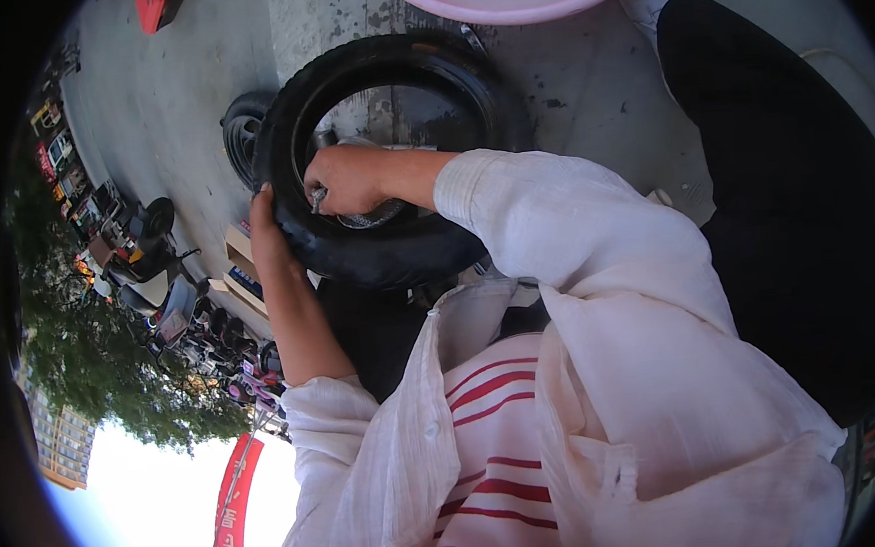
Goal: The person cleans the inner surface of a motorcycle tire with a cloth, then fits the tire onto a wheel rim using a tire lever. The person manipulates the tire and rim to seat the tire bead around the rim.
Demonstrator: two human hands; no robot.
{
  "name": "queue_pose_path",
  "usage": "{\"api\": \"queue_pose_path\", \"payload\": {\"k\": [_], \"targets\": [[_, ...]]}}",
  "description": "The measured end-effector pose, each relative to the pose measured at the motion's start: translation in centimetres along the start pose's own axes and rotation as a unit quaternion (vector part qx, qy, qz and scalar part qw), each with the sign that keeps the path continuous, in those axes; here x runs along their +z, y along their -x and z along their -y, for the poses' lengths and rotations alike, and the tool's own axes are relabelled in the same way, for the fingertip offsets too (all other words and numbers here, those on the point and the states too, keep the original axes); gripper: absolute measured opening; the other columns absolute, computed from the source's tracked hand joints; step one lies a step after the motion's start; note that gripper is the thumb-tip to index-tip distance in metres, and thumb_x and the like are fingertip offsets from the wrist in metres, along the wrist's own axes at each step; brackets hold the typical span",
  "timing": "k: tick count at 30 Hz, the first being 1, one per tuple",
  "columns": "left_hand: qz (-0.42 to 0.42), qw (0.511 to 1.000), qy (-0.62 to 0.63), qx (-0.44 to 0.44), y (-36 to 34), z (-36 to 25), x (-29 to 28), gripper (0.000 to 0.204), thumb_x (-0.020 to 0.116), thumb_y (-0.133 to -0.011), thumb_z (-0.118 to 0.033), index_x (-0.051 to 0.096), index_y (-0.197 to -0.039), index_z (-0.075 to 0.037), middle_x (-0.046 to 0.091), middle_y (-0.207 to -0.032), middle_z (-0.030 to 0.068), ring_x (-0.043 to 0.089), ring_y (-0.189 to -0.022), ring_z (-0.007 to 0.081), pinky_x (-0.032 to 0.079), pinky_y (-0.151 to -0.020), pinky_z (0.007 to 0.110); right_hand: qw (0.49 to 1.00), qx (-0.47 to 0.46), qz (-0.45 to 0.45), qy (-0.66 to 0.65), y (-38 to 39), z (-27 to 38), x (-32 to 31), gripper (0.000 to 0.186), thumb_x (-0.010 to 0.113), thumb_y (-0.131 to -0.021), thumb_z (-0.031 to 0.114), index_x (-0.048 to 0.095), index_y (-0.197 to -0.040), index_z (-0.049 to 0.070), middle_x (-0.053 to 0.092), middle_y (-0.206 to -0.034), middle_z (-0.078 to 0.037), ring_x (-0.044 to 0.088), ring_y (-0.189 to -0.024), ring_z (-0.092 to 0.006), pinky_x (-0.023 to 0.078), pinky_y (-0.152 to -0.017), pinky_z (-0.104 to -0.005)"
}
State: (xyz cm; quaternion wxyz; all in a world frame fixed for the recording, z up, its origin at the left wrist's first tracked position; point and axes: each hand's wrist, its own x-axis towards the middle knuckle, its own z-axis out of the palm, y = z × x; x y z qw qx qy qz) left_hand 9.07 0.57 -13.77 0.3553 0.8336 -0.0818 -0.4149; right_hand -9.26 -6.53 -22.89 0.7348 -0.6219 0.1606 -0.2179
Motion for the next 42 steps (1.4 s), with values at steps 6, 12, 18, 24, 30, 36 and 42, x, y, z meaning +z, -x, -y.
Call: {"api": "queue_pose_path", "payload": {"k": [6, 12, 18, 24, 30, 36, 42], "targets": [[-0.024, 0.999, -0.035, 0.006, -1.3, -0.2, -0.1, 0.081, 0.069, -0.09, -0.032, 0.034, -0.154, 0.002, 0.053, -0.143, 0.0193, 0.057, -0.124, 0.0267, 0.045, -0.105, 0.035, 0.974, 0.061, 0.207, 0.068, 3.6, 1.3, -2.7, 0.02, 0.076, -0.079, 0.01, 0.076, -0.098, 0.005, 0.074, -0.094, -0.015, 0.07, -0.092, -0.032, 0.053, -0.08, -0.0423], [-0.023, 0.999, -0.04, 0.012, -1.0, -0.6, 0.6, 0.081, 0.069, -0.09, -0.033, 0.034, -0.155, 0.001, 0.052, -0.144, 0.0194, 0.056, -0.125, 0.0269, 0.044, -0.106, 0.034, 0.929, 0.131, 0.286, 0.197, 5.5, 2.4, -3.9, 0.023, 0.078, -0.076, 0.01, 0.077, -0.099, 0.008, 0.074, -0.098, -0.013, 0.07, -0.097, -0.0318, 0.055, -0.08, -0.044], [-0.042, 0.997, -0.044, 0.047, 1.3, -1.3, 2.3, 0.079, 0.069, -0.091, -0.031, 0.034, -0.155, 0.0, 0.055, -0.142, 0.0195, 0.058, -0.123, 0.0263, 0.046, -0.103, 0.033, 0.958, 0.138, 0.102, 0.23, 4.8, -1.9, -9.0, 0.028, 0.077, -0.077, 0.019, 0.076, -0.102, 0.008, 0.073, -0.101, -0.017, 0.069, -0.1, -0.0351, 0.055, -0.087, -0.0454], [-0.08, 0.989, -0.079, 0.099, 4.7, -2.4, 6.1, 0.074, 0.068, -0.092, -0.028, 0.037, -0.154, -0.002, 0.059, -0.136, 0.0177, 0.061, -0.116, 0.0243, 0.048, -0.099, 0.032, 0.793, 0.174, -0.487, 0.321, 4.7, -10.5, -23.4, 0.021, 0.059, -0.09, 0.009, 0.067, -0.107, -0.001, 0.072, -0.091, -0.014, 0.071, -0.087, -0.0318, 0.055, -0.077, -0.0447], [-0.048, 0.99, -0.055, 0.117, 4.5, -3.3, 6.8, 0.066, 0.067, -0.093, -0.023, 0.041, -0.151, -0.002, 0.062, -0.131, 0.0148, 0.062, -0.112, 0.0228, 0.049, -0.097, 0.032, 0.608, 0.334, -0.474, 0.543, 8.8, -16.2, -27.8, 0.027, 0.064, -0.086, 0.016, 0.069, -0.108, 0.001, 0.072, -0.101, -0.019, 0.07, -0.094, -0.0333, 0.056, -0.083, -0.0429], [-0.046, 0.99, -0.056, 0.118, 4.6, -3.5, 6.9, 0.064, 0.067, -0.093, -0.023, 0.043, -0.15, -0.002, 0.062, -0.13, 0.0142, 0.062, -0.112, 0.0223, 0.049, -0.097, 0.032, 0.824, 0.398, -0.244, 0.321, 5.6, -10.4, -27.0, 0.028, 0.065, -0.086, 0.014, 0.069, -0.111, 0.003, 0.072, -0.104, -0.016, 0.069, -0.096, -0.0308, 0.056, -0.085, -0.0393], [-0.035, 0.99, -0.075, 0.114, 4.8, -3.7, 7.0, 0.071, 0.066, -0.094, -0.026, 0.037, -0.153, 0.0, 0.058, -0.137, 0.0173, 0.059, -0.119, 0.0244, 0.046, -0.102, 0.032, 0.921, 0.106, -0.276, -0.253, 4.3, -8.1, -28.5, 0.031, 0.068, -0.083, 0.006, 0.068, -0.114, 0.001, 0.069, -0.094, -0.008, 0.066, -0.085, -0.0182, 0.054, -0.078, -0.0333]]}}
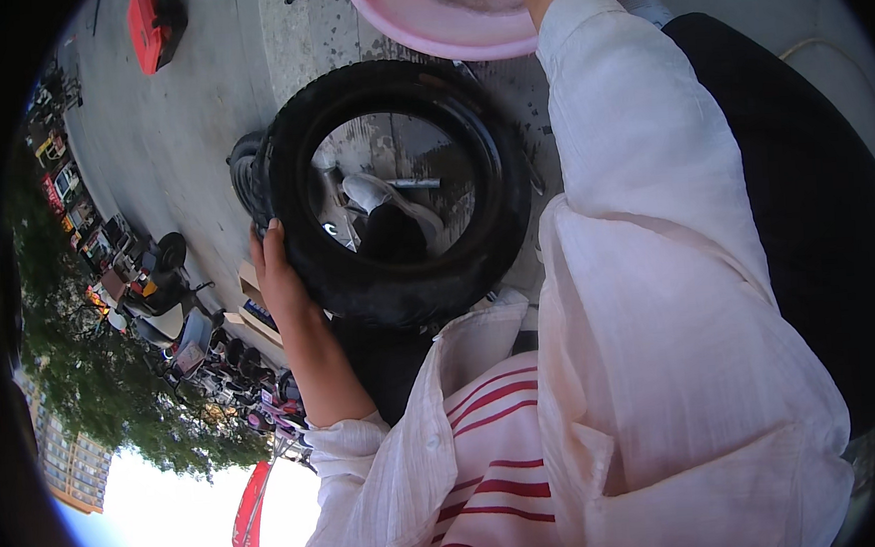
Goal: The person cleans the inner surface of a motorcycle tire with a cloth, then fits the tire onto a wheel rim using a tire lever. The person manipulates the tire and rim to seat the tire bead around the rim.
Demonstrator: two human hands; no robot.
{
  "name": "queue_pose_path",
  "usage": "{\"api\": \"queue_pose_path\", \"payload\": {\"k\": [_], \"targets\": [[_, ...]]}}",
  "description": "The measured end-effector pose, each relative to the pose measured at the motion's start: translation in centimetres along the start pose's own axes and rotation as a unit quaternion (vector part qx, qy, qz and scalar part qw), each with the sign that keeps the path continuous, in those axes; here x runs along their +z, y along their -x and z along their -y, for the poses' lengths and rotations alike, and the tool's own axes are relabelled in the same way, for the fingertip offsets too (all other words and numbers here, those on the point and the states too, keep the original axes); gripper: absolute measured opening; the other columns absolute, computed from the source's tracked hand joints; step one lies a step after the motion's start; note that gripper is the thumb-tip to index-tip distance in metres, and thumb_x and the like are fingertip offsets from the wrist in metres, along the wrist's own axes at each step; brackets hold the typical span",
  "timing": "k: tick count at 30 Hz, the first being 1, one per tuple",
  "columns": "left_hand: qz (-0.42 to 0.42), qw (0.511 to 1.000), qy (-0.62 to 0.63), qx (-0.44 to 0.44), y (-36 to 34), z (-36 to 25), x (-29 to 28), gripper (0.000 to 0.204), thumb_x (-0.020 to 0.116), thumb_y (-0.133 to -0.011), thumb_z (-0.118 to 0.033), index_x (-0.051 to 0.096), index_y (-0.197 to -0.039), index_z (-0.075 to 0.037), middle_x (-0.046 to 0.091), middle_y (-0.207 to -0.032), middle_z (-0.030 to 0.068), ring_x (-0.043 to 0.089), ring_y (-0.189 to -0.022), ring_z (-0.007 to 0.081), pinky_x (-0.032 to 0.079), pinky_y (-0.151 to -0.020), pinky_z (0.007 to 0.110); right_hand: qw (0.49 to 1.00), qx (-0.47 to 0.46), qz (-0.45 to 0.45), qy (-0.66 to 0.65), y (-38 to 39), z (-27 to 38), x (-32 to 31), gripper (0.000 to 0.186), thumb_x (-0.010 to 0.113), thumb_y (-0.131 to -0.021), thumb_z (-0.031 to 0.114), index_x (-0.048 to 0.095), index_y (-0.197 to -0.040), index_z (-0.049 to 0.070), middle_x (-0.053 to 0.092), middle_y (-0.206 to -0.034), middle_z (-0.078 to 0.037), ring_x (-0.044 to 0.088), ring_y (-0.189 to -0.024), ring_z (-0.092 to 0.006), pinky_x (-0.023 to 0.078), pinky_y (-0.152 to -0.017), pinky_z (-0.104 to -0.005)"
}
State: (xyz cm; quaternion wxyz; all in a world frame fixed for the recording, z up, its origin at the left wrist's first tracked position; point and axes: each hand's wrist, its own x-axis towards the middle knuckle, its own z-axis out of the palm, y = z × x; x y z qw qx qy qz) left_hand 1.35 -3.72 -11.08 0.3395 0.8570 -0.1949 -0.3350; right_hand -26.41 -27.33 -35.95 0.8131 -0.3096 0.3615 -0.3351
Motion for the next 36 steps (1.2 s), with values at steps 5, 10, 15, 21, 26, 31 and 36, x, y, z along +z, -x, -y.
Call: {"api": "queue_pose_path", "payload": {"k": [5, 10, 15, 21, 26, 31, 36], "targets": [[-0.049, 0.999, 0.013, 0.007, 0.2, 0.9, -0.2, 0.065, 0.067, -0.093, -0.023, 0.042, -0.15, -0.003, 0.061, -0.131, 0.0153, 0.062, -0.112, 0.0223, 0.049, -0.096, 0.031, 0.766, -0.111, -0.326, 0.543, -0.2, -2.4, 2.4, 0.018, 0.058, -0.085, 0.009, 0.071, -0.095, 0.003, 0.07, -0.1, -0.027, 0.067, -0.092, -0.047, 0.054, -0.081, -0.0527], [-0.023, 1.0, 0.004, 0.0, 0.2, -0.2, 0.3, 0.064, 0.066, -0.094, -0.022, 0.042, -0.15, -0.003, 0.061, -0.133, 0.0156, 0.062, -0.114, 0.0226, 0.049, -0.098, 0.032, 0.945, -0.117, -0.146, 0.269, 4.4, -4.7, 15.7, 0.032, 0.072, -0.075, 0.013, 0.071, -0.106, 0.006, 0.072, -0.1, -0.019, 0.069, -0.095, -0.0361, 0.054, -0.087, -0.042], [-0.028, 1.0, 0.01, 0.002, 0.6, -0.3, 0.7, 0.06, 0.064, -0.095, -0.019, 0.044, -0.149, -0.002, 0.061, -0.132, 0.0147, 0.062, -0.113, 0.0218, 0.049, -0.098, 0.031, 0.908, -0.228, -0.129, 0.326, 6.0, -9.0, 22.1, 0.026, 0.067, -0.074, 0.005, 0.07, -0.1, 0.009, 0.066, -0.094, -0.012, 0.063, -0.095, -0.0353, 0.052, -0.086, -0.0449], [-0.025, 0.999, 0.022, 0.015, 0.8, 0.3, 0.4, 0.058, 0.064, -0.096, -0.017, 0.045, -0.149, -0.003, 0.061, -0.132, 0.0135, 0.06, -0.116, 0.0207, 0.047, -0.1, 0.031, 0.832, -0.31, -0.169, 0.428, 4.8, -10.9, 23.0, 0.024, 0.064, -0.076, 0.003, 0.067, -0.099, 0.009, 0.064, -0.091, -0.01, 0.061, -0.091, -0.0332, 0.053, -0.082, -0.0424], [-0.024, 1.0, 0.009, 0.014, 1.2, -0.3, 0.7, 0.06, 0.066, -0.095, -0.017, 0.044, -0.149, -0.003, 0.058, -0.136, 0.014, 0.058, -0.118, 0.0206, 0.045, -0.103, 0.031, 0.807, -0.224, -0.205, 0.506, 3.4, -14.0, 16.5, 0.019, 0.062, -0.077, 0.002, 0.065, -0.095, 0.008, 0.064, -0.092, -0.013, 0.06, -0.094, -0.0361, 0.052, -0.083, -0.0445], [-0.018, 0.999, 0.01, 0.026, 1.2, -0.2, 0.4, 0.063, 0.067, -0.095, -0.018, 0.042, -0.15, -0.002, 0.056, -0.139, 0.0149, 0.058, -0.119, 0.0211, 0.044, -0.104, 0.031, 0.859, -0.024, -0.265, 0.438, 5.0, -15.0, 13.2, 0.021, 0.064, -0.082, 0.004, 0.068, -0.102, 0.004, 0.069, -0.108, -0.02, 0.064, -0.105, -0.0423, 0.052, -0.091, -0.0503], [-0.014, 0.999, -0.025, 0.038, 1.2, -0.6, 1.0, 0.063, 0.066, -0.095, -0.019, 0.042, -0.151, -0.001, 0.056, -0.138, 0.0153, 0.057, -0.119, 0.0208, 0.043, -0.104, 0.03, 0.871, -0.185, -0.275, 0.362, 3.0, -12.7, 18.1, 0.027, 0.068, -0.075, 0.001, 0.067, -0.101, 0.005, 0.067, -0.1, -0.019, 0.063, -0.097, -0.041, 0.05, -0.087, -0.0491]]}}
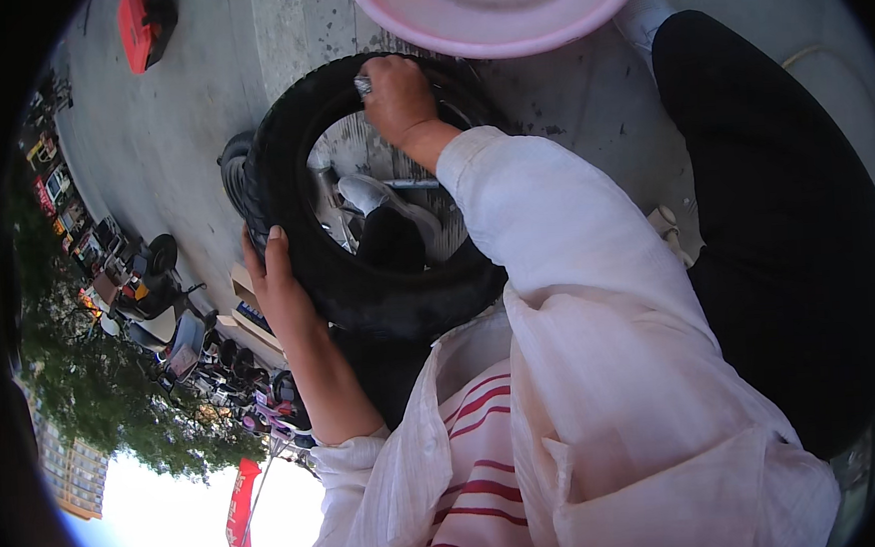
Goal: The person cleans the inner surface of a motorcycle tire with a cloth, then fits the tire onto a wheel rim using a tire lever. The person manipulates the tire and rim to seat the tire bead around the rim.
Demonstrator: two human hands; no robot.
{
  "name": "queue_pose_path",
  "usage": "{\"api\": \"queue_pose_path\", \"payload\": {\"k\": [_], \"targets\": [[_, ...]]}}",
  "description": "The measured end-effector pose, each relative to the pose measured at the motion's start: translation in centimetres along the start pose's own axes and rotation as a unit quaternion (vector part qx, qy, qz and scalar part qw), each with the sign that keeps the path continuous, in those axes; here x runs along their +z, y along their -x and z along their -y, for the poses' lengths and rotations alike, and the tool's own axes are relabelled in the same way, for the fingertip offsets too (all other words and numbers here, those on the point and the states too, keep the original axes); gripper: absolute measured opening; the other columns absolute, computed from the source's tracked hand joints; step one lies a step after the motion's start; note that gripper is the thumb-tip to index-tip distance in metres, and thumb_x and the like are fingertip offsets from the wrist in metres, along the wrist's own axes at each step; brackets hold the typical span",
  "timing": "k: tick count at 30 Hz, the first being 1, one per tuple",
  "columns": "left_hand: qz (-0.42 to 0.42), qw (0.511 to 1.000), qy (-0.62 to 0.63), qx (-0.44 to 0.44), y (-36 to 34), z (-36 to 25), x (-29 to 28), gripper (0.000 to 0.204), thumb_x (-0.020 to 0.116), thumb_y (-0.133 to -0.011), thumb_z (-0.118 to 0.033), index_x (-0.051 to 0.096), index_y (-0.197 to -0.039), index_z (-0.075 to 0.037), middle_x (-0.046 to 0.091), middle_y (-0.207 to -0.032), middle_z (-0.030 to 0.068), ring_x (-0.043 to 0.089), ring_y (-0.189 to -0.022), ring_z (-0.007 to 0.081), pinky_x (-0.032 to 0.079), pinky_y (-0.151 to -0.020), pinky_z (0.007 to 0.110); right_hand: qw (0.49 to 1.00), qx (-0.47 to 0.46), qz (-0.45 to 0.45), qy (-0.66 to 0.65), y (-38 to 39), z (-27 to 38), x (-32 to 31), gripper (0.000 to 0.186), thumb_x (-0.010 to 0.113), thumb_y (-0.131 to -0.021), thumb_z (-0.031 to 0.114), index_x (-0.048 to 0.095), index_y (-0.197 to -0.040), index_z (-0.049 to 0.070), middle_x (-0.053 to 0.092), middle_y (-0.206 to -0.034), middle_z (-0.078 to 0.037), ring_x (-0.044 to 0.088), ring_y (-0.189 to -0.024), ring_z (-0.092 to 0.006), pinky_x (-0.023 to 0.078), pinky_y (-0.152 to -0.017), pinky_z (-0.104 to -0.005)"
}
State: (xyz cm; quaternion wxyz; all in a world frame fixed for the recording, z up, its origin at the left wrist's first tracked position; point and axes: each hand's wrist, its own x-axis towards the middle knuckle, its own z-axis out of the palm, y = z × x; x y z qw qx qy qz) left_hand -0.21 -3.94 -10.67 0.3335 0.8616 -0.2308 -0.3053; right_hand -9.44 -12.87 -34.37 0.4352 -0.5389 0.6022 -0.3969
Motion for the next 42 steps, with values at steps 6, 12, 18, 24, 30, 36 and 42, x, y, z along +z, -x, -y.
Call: {"api": "queue_pose_path", "payload": {"k": [6, 12, 18, 24, 30, 36, 42], "targets": [[-0.01, 0.999, 0.027, -0.02, 0.0, 0.9, -0.7, 0.063, 0.066, -0.095, -0.019, 0.042, -0.151, -0.001, 0.056, -0.137, 0.0152, 0.057, -0.119, 0.0209, 0.044, -0.103, 0.03, 0.989, -0.12, 0.05, -0.071, 1.8, 4.8, 1.2, 0.029, 0.066, -0.074, 0.0, 0.066, -0.102, 0.005, 0.065, -0.101, -0.016, 0.061, -0.099, -0.0376, 0.049, -0.092, -0.0472], [-0.003, 1.0, 0.027, -0.012, -0.4, 0.3, -0.3, 0.063, 0.066, -0.095, -0.019, 0.042, -0.15, -0.001, 0.057, -0.136, 0.0146, 0.059, -0.117, 0.0206, 0.044, -0.103, 0.03, 0.995, -0.021, 0.06, 0.076, 0.9, 0.1, 0.2, 0.029, 0.067, -0.074, 0.001, 0.066, -0.103, 0.005, 0.064, -0.102, -0.015, 0.059, -0.103, -0.0375, 0.049, -0.092, -0.0463], [-0.008, 1.0, 0.016, -0.02, -0.1, 0.5, -0.6, 0.063, 0.066, -0.095, -0.02, 0.042, -0.15, -0.001, 0.06, -0.133, 0.0145, 0.059, -0.115, 0.0209, 0.045, -0.102, 0.03, 0.995, -0.06, 0.081, -0.014, 1.5, 4.9, 0.7, 0.029, 0.068, -0.074, 0.0, 0.066, -0.102, 0.005, 0.064, -0.101, -0.015, 0.06, -0.101, -0.0383, 0.049, -0.092, -0.0464], [-0.01, 0.999, 0.026, -0.022, -0.3, 0.0, 0.1, 0.064, 0.067, -0.094, -0.019, 0.042, -0.15, -0.001, 0.061, -0.132, 0.0146, 0.06, -0.114, 0.021, 0.046, -0.1, 0.03, 0.996, -0.005, 0.062, 0.065, 0.2, 1.6, 0.3, 0.028, 0.067, -0.075, -0.001, 0.067, -0.102, 0.005, 0.066, -0.1, -0.015, 0.06, -0.101, -0.0387, 0.049, -0.091, -0.0475], [-0.009, 0.999, 0.032, -0.024, -0.3, 0.5, -0.5, 0.065, 0.067, -0.094, -0.019, 0.042, -0.151, -0.001, 0.061, -0.13, 0.0143, 0.061, -0.112, 0.02, 0.046, -0.1, 0.03, 0.985, -0.099, 0.097, -0.1, 1.6, 5.6, 0.8, 0.029, 0.068, -0.074, 0.001, 0.066, -0.103, 0.005, 0.066, -0.101, -0.015, 0.061, -0.102, -0.0383, 0.049, -0.093, -0.0462], [-0.005, 1.0, 0.014, -0.024, -0.5, 0.0, -0.5, 0.061, 0.065, -0.095, -0.019, 0.044, -0.149, -0.002, 0.064, -0.126, 0.013, 0.062, -0.11, 0.0194, 0.048, -0.098, 0.03, 0.988, -0.069, 0.081, -0.112, 0.9, 4.7, 1.1, 0.027, 0.067, -0.075, 0.003, 0.069, -0.101, 0.001, 0.068, -0.099, -0.018, 0.064, -0.098, -0.0391, 0.052, -0.087, -0.0453], [-0.011, 0.997, 0.031, -0.063, -1.7, 1.2, -1.5, 0.06, 0.064, -0.096, -0.021, 0.043, -0.149, -0.002, 0.064, -0.125, 0.0141, 0.064, -0.109, 0.0217, 0.051, -0.095, 0.032, 0.936, -0.129, 0.231, -0.233, 5.6, 8.9, -0.5, 0.027, 0.063, -0.074, 0.001, 0.069, -0.1, 0.001, 0.069, -0.098, -0.018, 0.065, -0.098, -0.0386, 0.051, -0.089, -0.046]]}}
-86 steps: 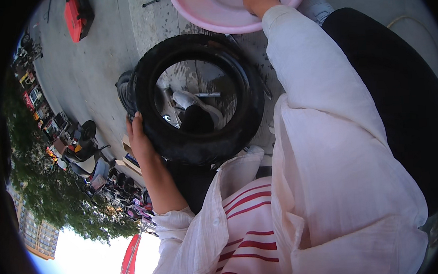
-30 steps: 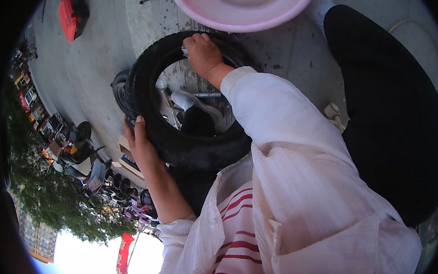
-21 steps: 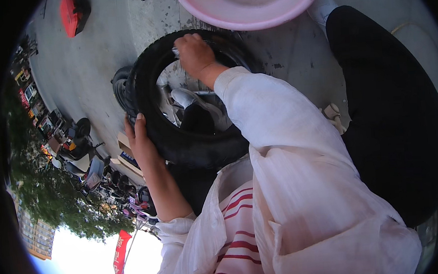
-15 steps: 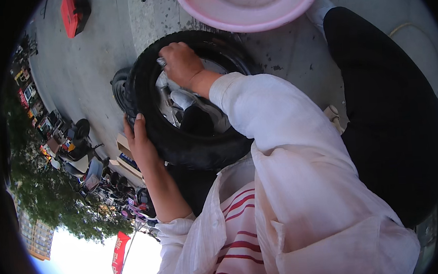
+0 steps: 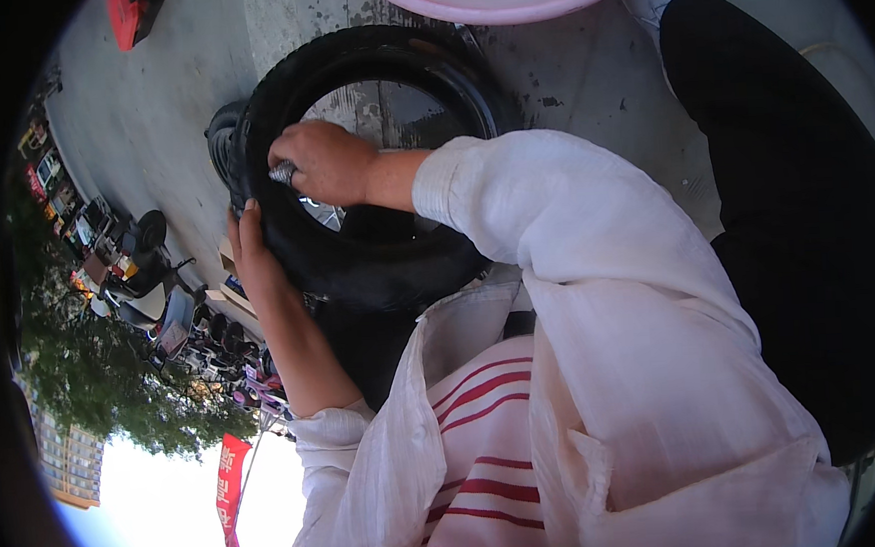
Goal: The person cleans the inner surface of a motorcycle tire with a cloth, then fits the tire onto a wheel rim using a tire lever. The person manipulates the tire and rim to seat the tire bead around the rim.
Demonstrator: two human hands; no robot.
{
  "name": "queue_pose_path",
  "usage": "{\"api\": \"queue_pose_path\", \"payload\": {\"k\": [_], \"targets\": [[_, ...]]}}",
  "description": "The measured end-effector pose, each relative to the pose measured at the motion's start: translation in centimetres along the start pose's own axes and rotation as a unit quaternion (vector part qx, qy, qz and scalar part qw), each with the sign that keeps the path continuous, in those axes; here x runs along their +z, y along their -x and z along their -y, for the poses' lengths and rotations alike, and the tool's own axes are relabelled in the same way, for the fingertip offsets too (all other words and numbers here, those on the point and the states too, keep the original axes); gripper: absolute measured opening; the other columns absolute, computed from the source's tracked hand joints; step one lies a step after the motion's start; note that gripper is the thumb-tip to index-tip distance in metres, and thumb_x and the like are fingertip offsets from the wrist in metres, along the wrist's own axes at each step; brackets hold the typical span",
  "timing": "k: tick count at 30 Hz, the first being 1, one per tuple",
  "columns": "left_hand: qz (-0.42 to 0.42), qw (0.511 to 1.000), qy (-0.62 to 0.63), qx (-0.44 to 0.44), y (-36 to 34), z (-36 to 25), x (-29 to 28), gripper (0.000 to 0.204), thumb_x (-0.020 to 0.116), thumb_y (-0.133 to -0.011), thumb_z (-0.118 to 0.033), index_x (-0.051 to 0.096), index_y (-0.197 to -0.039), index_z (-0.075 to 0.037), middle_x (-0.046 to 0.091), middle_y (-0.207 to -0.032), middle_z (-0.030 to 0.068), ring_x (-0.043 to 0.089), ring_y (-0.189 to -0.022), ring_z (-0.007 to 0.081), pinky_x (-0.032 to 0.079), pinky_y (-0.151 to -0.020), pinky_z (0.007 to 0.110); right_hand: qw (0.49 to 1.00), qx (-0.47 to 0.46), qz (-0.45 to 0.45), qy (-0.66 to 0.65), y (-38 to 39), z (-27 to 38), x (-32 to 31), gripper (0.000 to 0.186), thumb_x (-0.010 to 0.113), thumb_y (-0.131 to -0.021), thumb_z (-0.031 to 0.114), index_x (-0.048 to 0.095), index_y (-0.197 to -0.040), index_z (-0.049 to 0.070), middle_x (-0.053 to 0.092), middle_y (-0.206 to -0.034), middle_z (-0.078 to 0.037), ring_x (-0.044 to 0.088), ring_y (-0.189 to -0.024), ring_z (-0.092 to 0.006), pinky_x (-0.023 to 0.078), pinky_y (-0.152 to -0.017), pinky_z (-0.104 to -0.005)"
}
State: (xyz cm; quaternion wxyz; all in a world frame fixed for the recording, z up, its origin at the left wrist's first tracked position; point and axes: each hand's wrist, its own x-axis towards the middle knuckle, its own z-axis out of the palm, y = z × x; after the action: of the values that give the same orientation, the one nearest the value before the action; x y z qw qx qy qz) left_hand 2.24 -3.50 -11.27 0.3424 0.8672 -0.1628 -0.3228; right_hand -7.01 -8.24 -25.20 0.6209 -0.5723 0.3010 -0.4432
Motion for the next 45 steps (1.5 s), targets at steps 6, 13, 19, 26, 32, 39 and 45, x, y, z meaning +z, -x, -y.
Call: {"api": "queue_pose_path", "payload": {"k": [6, 13, 19, 26, 32, 39, 45], "targets": [[-0.021, 0.996, 0.025, -0.077, -2.5, 3.2, -2.8, 0.053, 0.064, -0.095, -0.03, 0.049, -0.138, -0.004, 0.065, -0.122, 0.0123, 0.064, -0.106, 0.0229, 0.051, -0.092, 0.034, 0.983, -0.016, 0.173, -0.053, 4.0, 2.1, -1.0, 0.03, 0.062, -0.072, 0.002, 0.068, -0.101, 0.002, 0.066, -0.101, -0.017, 0.059, -0.102, -0.0389, 0.046, -0.094, -0.0468], [0.003, 0.995, 0.035, -0.092, -4.8, 5.8, -5.0, 0.058, 0.064, -0.093, -0.032, 0.047, -0.14, -0.003, 0.062, -0.126, 0.013, 0.061, -0.111, 0.0243, 0.048, -0.097, 0.034, 0.937, -0.047, 0.344, -0.04, 7.4, 2.0, -5.2, 0.028, 0.065, -0.075, -0.001, 0.069, -0.102, 0.002, 0.066, -0.101, -0.014, 0.06, -0.102, -0.0355, 0.048, -0.093, -0.0452], [0.032, 0.996, 0.017, -0.085, -4.8, 4.9, -4.5, 0.076, 0.065, -0.092, -0.034, 0.037, -0.153, 0.001, 0.054, -0.142, 0.0184, 0.056, -0.125, 0.0264, 0.043, -0.106, 0.034, 0.882, -0.059, 0.465, 0.045, 8.2, 1.8, -9.2, 0.027, 0.067, -0.075, -0.001, 0.069, -0.102, 0.004, 0.068, -0.103, -0.013, 0.061, -0.105, -0.0354, 0.05, -0.093, -0.0462], [0.046, 0.991, 0.112, -0.058, -1.7, -0.5, -2.9, 0.071, 0.063, -0.096, -0.047, 0.044, -0.149, -0.003, 0.054, -0.144, 0.0174, 0.055, -0.13, 0.0278, 0.043, -0.108, 0.036, 0.981, 0.067, 0.149, 0.104, -0.4, -3.5, -16.3, 0.031, 0.066, -0.077, 0.014, 0.07, -0.106, 0.003, 0.07, -0.107, -0.019, 0.066, -0.105, -0.0355, 0.052, -0.093, -0.0424], [0.046, 0.998, 0.05, 0.008, 2.3, 6.1, -4.6, 0.075, 0.062, -0.099, -0.045, 0.033, -0.155, -0.006, 0.049, -0.148, 0.016, 0.049, -0.135, 0.0305, 0.034, -0.117, 0.042, 0.772, 0.199, -0.07, 0.6, -5.3, -13.7, -29.4, 0.022, 0.06, -0.083, 0.009, 0.073, -0.096, -0.002, 0.071, -0.103, -0.026, 0.069, -0.097, -0.0437, 0.055, -0.084, -0.0491], [-0.036, 0.992, -0.019, 0.116, 3.3, 3.0, -0.9, 0.081, 0.069, -0.094, -0.034, 0.028, -0.156, -0.001, 0.044, -0.148, 0.0199, 0.048, -0.132, 0.0294, 0.039, -0.112, 0.039, 0.76, 0.293, 0.276, 0.51, -3.7, -14.8, -28.1, 0.023, 0.061, -0.083, 0.009, 0.077, -0.097, 0.001, 0.073, -0.107, -0.023, 0.071, -0.1, -0.0387, 0.056, -0.088, -0.0466], [-0.018, 0.993, 0.036, 0.11, 2.2, 2.1, 0.1, 0.08, 0.072, -0.091, -0.022, 0.029, -0.155, -0.001, 0.05, -0.141, 0.0189, 0.054, -0.123, 0.028, 0.046, -0.105, 0.036, 0.811, 0.214, 0.069, 0.54, -5.2, -13.2, -29.4, 0.021, 0.063, -0.083, 0.012, 0.077, -0.095, 0.002, 0.074, -0.097, -0.021, 0.073, -0.091, -0.0357, 0.056, -0.081, -0.0464]]}}
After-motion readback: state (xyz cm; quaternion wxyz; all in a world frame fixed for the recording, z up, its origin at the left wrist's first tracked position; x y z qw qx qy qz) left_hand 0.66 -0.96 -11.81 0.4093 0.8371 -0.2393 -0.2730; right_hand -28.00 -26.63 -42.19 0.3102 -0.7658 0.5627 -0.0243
